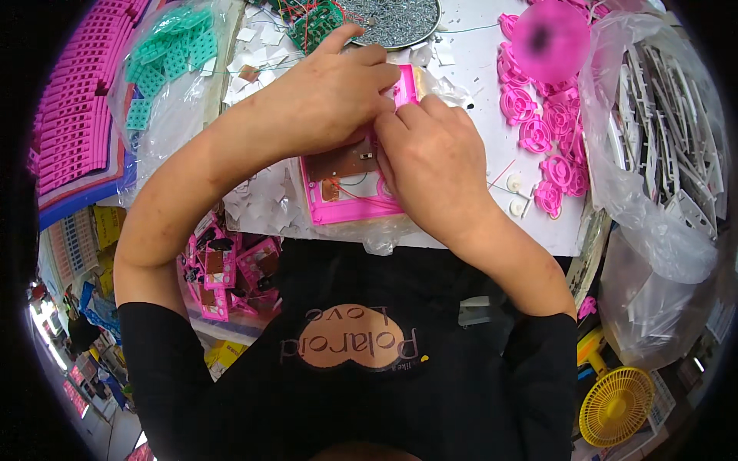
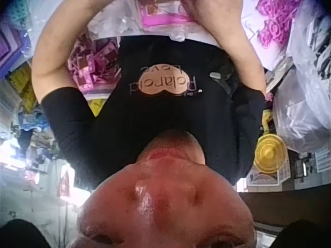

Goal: Assembling the internal and external components of a pink toy Polaroid camera at a workbench.

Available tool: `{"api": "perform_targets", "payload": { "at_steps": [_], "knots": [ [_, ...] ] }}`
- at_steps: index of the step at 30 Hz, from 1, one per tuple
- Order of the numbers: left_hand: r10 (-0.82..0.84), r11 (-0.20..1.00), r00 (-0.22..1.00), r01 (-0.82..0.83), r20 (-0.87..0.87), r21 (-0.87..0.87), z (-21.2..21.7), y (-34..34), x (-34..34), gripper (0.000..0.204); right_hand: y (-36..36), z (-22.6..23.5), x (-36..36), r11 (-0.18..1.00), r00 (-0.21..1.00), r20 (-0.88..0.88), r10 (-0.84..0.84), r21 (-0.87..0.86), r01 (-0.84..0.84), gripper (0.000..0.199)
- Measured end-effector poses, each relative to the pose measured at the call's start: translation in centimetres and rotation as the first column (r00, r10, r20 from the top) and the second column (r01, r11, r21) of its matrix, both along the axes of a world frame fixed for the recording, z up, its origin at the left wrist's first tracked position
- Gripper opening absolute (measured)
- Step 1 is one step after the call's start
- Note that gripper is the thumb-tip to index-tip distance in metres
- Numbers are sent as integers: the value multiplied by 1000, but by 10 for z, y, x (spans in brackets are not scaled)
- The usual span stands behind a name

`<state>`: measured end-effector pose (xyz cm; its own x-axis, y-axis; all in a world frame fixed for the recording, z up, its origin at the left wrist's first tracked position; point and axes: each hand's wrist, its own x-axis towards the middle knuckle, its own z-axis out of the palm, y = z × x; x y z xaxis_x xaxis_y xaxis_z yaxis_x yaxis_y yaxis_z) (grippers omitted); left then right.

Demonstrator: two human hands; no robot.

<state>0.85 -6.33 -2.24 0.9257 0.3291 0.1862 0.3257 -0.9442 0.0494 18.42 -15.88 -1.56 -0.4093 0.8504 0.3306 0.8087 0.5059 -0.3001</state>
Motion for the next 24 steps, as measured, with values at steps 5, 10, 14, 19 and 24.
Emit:
{"api": "perform_targets", "payload": {
  "at_steps": [5,10,14,19,24],
  "knots": [
    [30,1000,997,-30,-65,10,2,-7,5,12,4,8,3,1000,991,129,-19,26,16,16],
    [186,980,982,-188,-36,-66,4,-12,4,10,10,5,9,1000,992,130,3,-2,-3,11],
    [311,911,947,-321,-77,-258,2,-4,-1,5,15,2,12,998,995,75,67,10,-68,11],
    [237,896,971,-213,15,-388,3,1,-6,6,19,-12,16,997,993,-88,81,16,-79,11],
    [223,910,975,-208,-1,-358,2,-7,0,10,18,-21,14,998,984,-170,55,25,-51,14]
  ]
}}
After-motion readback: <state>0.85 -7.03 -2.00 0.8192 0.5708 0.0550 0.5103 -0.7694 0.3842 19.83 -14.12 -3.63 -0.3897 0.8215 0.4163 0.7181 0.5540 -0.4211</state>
